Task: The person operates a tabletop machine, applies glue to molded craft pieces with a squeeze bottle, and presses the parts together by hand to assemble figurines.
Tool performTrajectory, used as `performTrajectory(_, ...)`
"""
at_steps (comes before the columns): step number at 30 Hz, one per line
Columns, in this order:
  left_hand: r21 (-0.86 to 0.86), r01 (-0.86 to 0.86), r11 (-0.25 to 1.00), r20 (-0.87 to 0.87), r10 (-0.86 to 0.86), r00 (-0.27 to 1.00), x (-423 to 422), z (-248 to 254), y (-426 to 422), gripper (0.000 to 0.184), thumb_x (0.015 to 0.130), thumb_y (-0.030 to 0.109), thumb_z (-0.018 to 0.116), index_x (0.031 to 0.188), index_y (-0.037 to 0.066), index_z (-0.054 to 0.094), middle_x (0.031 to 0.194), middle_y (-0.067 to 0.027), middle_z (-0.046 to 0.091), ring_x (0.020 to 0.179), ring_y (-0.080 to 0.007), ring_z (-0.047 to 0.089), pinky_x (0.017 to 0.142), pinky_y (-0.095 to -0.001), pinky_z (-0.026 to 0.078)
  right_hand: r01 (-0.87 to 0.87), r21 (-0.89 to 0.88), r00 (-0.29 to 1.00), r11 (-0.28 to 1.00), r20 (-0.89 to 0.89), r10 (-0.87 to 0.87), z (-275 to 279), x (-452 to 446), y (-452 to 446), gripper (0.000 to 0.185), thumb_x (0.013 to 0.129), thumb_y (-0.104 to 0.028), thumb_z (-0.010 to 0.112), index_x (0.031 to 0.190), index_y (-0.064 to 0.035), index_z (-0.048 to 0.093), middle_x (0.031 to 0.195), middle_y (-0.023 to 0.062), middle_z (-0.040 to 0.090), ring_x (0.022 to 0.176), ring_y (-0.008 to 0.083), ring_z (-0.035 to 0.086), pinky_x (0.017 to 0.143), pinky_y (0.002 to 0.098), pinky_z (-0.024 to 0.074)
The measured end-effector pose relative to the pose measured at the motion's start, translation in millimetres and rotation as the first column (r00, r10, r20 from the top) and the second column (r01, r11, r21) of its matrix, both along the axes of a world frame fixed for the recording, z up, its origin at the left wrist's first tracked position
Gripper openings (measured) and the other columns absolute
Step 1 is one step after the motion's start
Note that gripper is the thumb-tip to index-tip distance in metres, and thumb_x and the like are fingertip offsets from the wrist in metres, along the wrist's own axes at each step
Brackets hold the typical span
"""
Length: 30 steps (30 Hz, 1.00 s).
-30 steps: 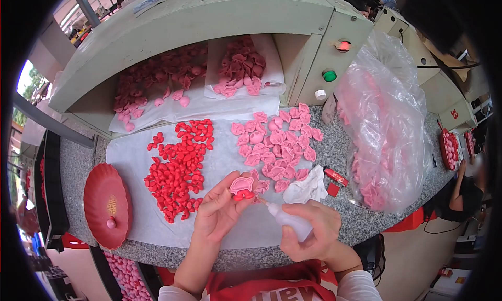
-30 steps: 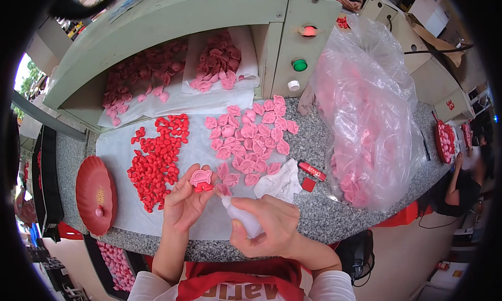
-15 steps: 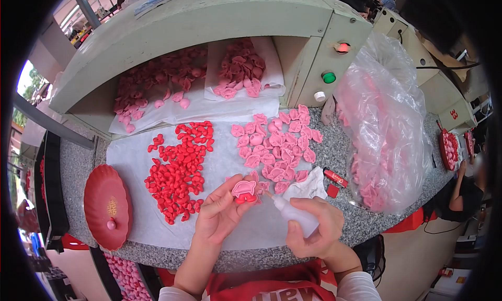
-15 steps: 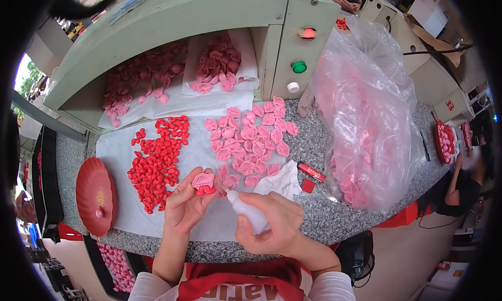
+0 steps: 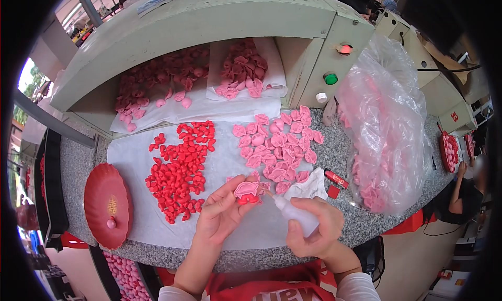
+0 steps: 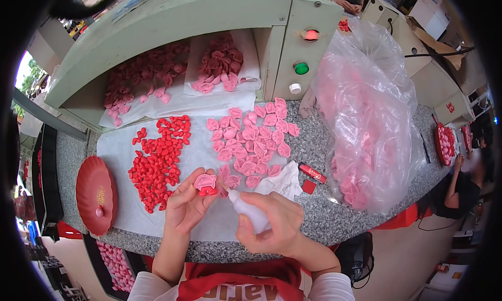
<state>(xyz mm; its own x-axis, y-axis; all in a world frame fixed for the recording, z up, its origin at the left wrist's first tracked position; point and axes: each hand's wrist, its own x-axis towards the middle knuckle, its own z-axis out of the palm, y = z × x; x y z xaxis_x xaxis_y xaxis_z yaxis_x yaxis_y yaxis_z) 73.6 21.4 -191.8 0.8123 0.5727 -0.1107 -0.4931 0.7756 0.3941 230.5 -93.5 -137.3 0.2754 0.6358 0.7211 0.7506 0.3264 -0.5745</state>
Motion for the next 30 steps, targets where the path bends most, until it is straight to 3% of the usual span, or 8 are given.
performTrajectory(10, 0.036, 0.030, 0.999, -0.045, -0.028, 0.999, 0.5, 3.1, -3.1, 0.038, 0.085, 0.007, 0.053, 0.122, -0.002, 0.047, 0.130, -0.0175, 0.043, 0.119, -0.0274, 0.044, 0.099, -0.0410, 0.037, -0.064, -0.038, 0.998, 0.997, -0.009, 0.064, -1.6, -5.0, 0.3, 0.033, 0.062, -0.004, 0.062, 0.093, 0.0033, 0.056, 0.071, 0.0115, 0.063, 0.043, 0.0183, 0.051, 0.040, 0.0258, 0.0413)
performTrajectory(30, 0.004, 0.003, 1.000, -0.034, -0.003, 0.999, 0.6, 0.7, -1.8, 0.039, 0.085, 0.008, 0.053, 0.122, -0.002, 0.046, 0.128, -0.0192, 0.043, 0.118, -0.0301, 0.044, 0.098, -0.0400, 0.039, -0.029, -0.017, 1.000, 0.999, 0.000, 0.029, 2.5, -3.1, -0.3, 0.030, 0.063, -0.005, 0.062, 0.091, 0.0040, 0.057, 0.066, 0.0107, 0.060, 0.043, 0.0184, 0.050, 0.040, 0.0259, 0.0400)
